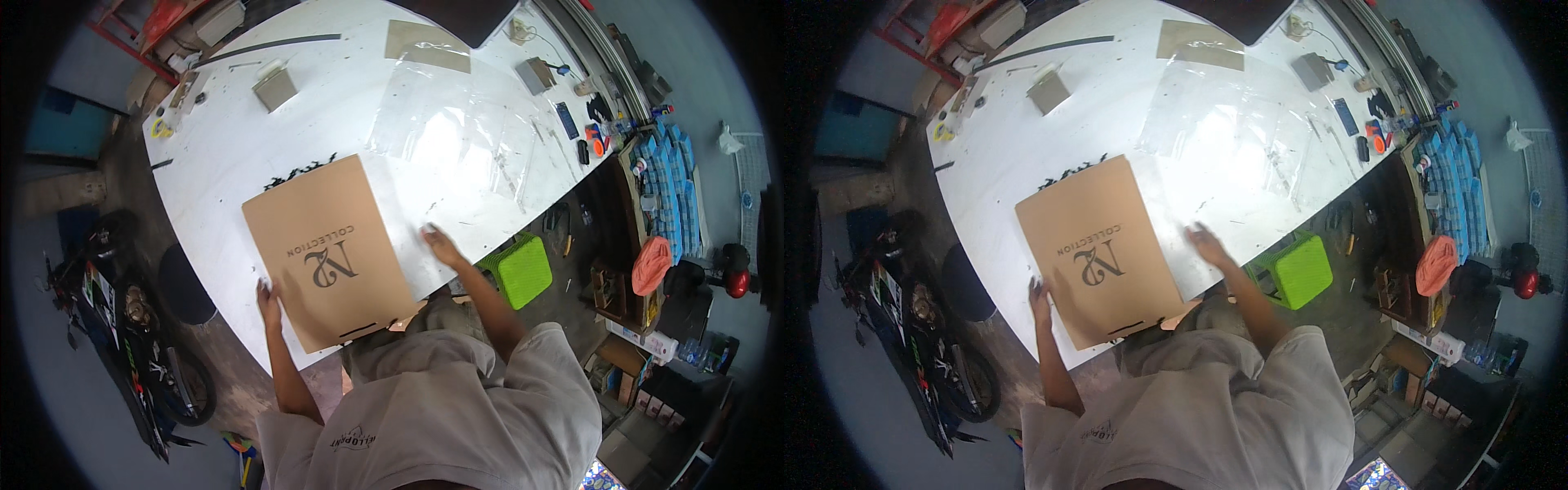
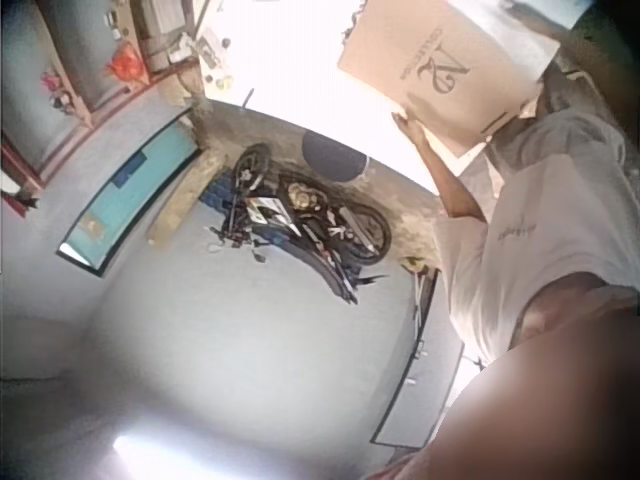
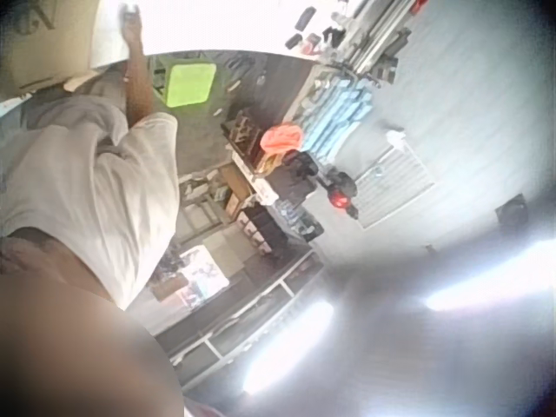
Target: The person stacks flat cardboard pieces on a white table, aligns them, and then wraps the stack in a clear plastic bag. The person adjusts the plastic and smooths it over the stack.
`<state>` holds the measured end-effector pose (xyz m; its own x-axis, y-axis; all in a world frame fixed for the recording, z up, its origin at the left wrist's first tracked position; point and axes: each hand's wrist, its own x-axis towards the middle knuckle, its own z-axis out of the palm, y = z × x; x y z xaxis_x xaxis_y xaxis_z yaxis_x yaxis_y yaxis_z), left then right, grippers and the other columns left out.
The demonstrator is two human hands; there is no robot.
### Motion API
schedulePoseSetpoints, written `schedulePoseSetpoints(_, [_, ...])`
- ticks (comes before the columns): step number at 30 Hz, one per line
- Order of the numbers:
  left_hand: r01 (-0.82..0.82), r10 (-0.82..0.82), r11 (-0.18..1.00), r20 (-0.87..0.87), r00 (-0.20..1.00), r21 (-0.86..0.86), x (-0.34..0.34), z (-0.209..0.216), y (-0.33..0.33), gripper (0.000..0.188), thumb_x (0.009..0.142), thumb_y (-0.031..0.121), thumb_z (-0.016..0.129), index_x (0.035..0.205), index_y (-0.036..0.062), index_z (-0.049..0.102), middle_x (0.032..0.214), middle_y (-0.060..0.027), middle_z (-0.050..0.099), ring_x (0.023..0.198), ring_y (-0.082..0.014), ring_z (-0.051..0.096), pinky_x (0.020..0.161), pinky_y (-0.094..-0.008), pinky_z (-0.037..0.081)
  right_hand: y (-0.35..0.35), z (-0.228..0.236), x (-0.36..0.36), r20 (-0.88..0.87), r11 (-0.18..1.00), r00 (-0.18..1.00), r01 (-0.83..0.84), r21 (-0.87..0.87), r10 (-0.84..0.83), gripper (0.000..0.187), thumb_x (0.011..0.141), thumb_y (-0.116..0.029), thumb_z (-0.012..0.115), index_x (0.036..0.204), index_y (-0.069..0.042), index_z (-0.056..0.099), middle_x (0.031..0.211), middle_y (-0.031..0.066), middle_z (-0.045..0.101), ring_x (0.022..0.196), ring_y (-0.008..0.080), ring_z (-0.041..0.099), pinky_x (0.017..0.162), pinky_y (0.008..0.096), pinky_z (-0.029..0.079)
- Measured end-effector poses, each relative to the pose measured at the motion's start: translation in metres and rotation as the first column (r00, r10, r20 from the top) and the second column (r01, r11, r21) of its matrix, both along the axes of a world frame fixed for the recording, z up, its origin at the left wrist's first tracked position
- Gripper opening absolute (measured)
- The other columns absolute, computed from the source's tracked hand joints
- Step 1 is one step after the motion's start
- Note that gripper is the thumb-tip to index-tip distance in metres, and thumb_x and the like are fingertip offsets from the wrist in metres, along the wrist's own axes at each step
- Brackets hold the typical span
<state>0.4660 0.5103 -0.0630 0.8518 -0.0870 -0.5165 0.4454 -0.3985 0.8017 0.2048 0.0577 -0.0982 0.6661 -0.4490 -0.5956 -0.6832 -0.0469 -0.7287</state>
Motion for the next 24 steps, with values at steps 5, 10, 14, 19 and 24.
schedulePoseSetpoints(5, [-0.225,0.17,0.954,0.263,0.95,0.198,-0.061,0.041,0.034,0.065,0.098,0.021,0.068,0.148,-0.008,0.039,0.155,-0.0264,0.038,0.146,-0.0326,0.036,0.119,-0.0412,0.029,-0.211,-0.029,-0.106,-0.237,0.588,0.769,0.213,-0.78,-0.593,0.087,0.087,-0.058,0.067,0.144,0.003,0.043,0.106,0.025,0.069,0.106,0.0393,0.067,0.1,0.0438,0.05])
schedulePoseSetpoints(10, [-0.511,0.386,0.8,0.382,0.84,0.315,-0.193,0.093,-0.014,0.051,0.099,0.018,0.067,0.137,-0.0112,0.05,0.139,-0.0254,0.056,0.13,-0.0296,0.053,0.11,-0.0392,0.042,-0.309,-0.034,-0.114,-0.261,0.484,0.558,0.299,-0.823,-0.788,0.084,0.086,-0.054,0.071,0.141,0.004,0.044,0.114,0.0284,0.066,0.106,0.0467,0.065,0.095,0.0502,0.052])
schedulePoseSetpoints(14, [-0.4,0.329,0.885,0.288,0.899,0.237,-0.24,0.088,-0.158,0.044,0.096,0.016,0.07,0.131,-0.0062,0.056,0.124,-0.0185,0.063,0.105,-0.0251,0.064,0.082,-0.0349,0.056,-0.348,-0.08,-0.148,-0.117,0.626,0.682,0.573,-0.529,-0.722,0.05,0.085,-0.041,0.076,0.106,0.001,0.059,0.103,0.0236,0.067,0.099,0.0407,0.065,0.085,0.048,0.053])
schedulePoseSetpoints(19, [0.071,-0.075,0.996,0.076,0.994,0.057,-0.283,0.074,-0.315,0.044,0.093,0.026,0.076,0.123,-0.0022,0.061,0.122,-0.0136,0.064,0.115,-0.0232,0.06,0.092,-0.035,0.052,-0.241,0.017,-0.109,0.086,0.553,0.654,0.554,0.622,-0.752,0.012,0.096,-0.017,0.066,0.09,-0.008,0.061,0.077,0.0043,0.059,0.074,0.0161,0.059,0.066,0.0342,0.048])
schedulePoseSetpoints(24, [-0.352,-0.09,0.815,-0.7,0.708,-0.46,-0.262,0.062,-0.449,0.1,0.086,0.067,0.067,0.152,0.0004,0.034,0.145,-0.0234,0.045,0.124,-0.0369,0.055,0.099,-0.0478,0.05,-0.187,0.132,-0.174,0.198,0.74,0.769,0.458,0.493,-0.608,0.009,0.094,-0.007,0.068,0.091,-0.005,0.059,0.084,0.0017,0.058,0.081,0.015,0.058,0.078,0.0348,0.047])
